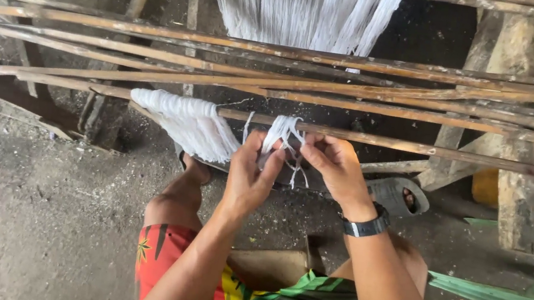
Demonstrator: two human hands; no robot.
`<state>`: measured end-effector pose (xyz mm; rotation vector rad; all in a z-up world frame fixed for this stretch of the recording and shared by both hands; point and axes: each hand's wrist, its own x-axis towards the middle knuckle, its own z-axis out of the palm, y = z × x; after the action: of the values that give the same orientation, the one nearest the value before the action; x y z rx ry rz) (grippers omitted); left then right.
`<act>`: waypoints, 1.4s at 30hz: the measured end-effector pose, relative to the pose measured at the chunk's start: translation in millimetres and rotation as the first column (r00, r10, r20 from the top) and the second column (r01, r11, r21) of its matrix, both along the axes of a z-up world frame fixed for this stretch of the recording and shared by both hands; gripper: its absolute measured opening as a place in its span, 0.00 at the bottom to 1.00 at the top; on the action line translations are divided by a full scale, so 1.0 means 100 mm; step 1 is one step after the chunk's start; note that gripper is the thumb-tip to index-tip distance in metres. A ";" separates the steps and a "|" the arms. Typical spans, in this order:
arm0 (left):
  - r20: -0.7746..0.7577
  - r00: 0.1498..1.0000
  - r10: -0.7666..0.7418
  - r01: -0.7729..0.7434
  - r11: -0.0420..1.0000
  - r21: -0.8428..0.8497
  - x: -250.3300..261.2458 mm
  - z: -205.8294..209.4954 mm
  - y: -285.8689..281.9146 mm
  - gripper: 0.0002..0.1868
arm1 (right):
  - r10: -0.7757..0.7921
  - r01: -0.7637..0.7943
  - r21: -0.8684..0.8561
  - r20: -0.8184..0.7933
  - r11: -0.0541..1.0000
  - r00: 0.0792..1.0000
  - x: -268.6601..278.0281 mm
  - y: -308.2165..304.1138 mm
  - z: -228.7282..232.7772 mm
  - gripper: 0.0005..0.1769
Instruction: Picking up wooden sticks and hanging candle wicks onto them at a preparation station.
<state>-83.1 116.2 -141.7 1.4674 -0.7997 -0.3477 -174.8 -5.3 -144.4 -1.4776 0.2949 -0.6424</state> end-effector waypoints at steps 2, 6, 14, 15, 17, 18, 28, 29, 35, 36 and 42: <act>-0.126 0.986 -0.106 0.099 0.993 -0.060 -0.03 0.08 0.04 0.07 | -0.006 0.006 -0.034 -0.002 0.999 1.000 0.00 0.01 -0.03 0.06; -0.059 0.993 -0.106 0.105 0.994 -0.020 -0.01 0.05 0.04 0.08 | -0.031 0.033 -0.109 0.015 0.994 0.999 0.00 0.04 -0.11 0.07; -0.126 0.992 -0.020 0.022 1.000 0.011 0.13 -0.16 0.11 0.09 | -0.052 0.051 0.016 0.066 0.999 0.996 0.02 0.02 -0.14 0.02; -0.127 0.992 -0.018 0.020 1.000 0.011 0.15 -0.23 0.13 0.09 | -0.049 0.049 0.016 0.065 0.999 0.997 0.04 0.04 -0.14 0.02; 0.000 0.987 0.158 -0.158 0.985 0.068 0.17 -0.38 0.14 0.05 | -0.003 0.004 -0.006 0.065 1.000 0.998 0.06 0.07 -0.13 0.06; -0.006 0.989 0.150 -0.150 0.986 0.072 0.14 -0.40 0.19 0.05 | -0.012 0.012 -0.004 0.059 1.000 0.998 0.06 0.06 -0.15 0.06; 0.438 0.855 0.276 -0.302 0.953 -0.010 -0.31 -0.30 0.32 0.14 | 0.015 -0.023 -0.214 -0.039 0.977 0.999 0.04 -0.04 -0.30 0.07; 0.473 0.851 0.227 -0.240 0.970 -0.034 -0.31 -0.20 0.29 0.12 | 0.040 -0.048 -0.228 -0.038 0.973 0.998 0.05 -0.01 -0.28 0.06; 0.406 0.899 0.167 -0.146 0.986 -0.082 -0.22 -0.08 0.13 0.08 | 0.136 -0.128 -0.106 0.074 0.986 0.988 -0.05 0.06 -0.22 0.12; 0.399 0.902 0.167 -0.144 0.986 -0.088 -0.20 -0.11 0.13 0.08 | 0.134 -0.126 -0.112 0.067 0.986 0.989 -0.05 0.07 -0.22 0.12; 0.383 0.799 0.464 -0.329 0.870 -0.367 -0.03 -0.16 0.09 0.07 | 0.109 -0.121 0.057 0.189 0.991 0.976 0.07 0.12 -0.32 0.17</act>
<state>-85.8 125.6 -157.8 1.4153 -0.8411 0.4497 -167.8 6.7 -176.2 -1.3484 0.0847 -0.6651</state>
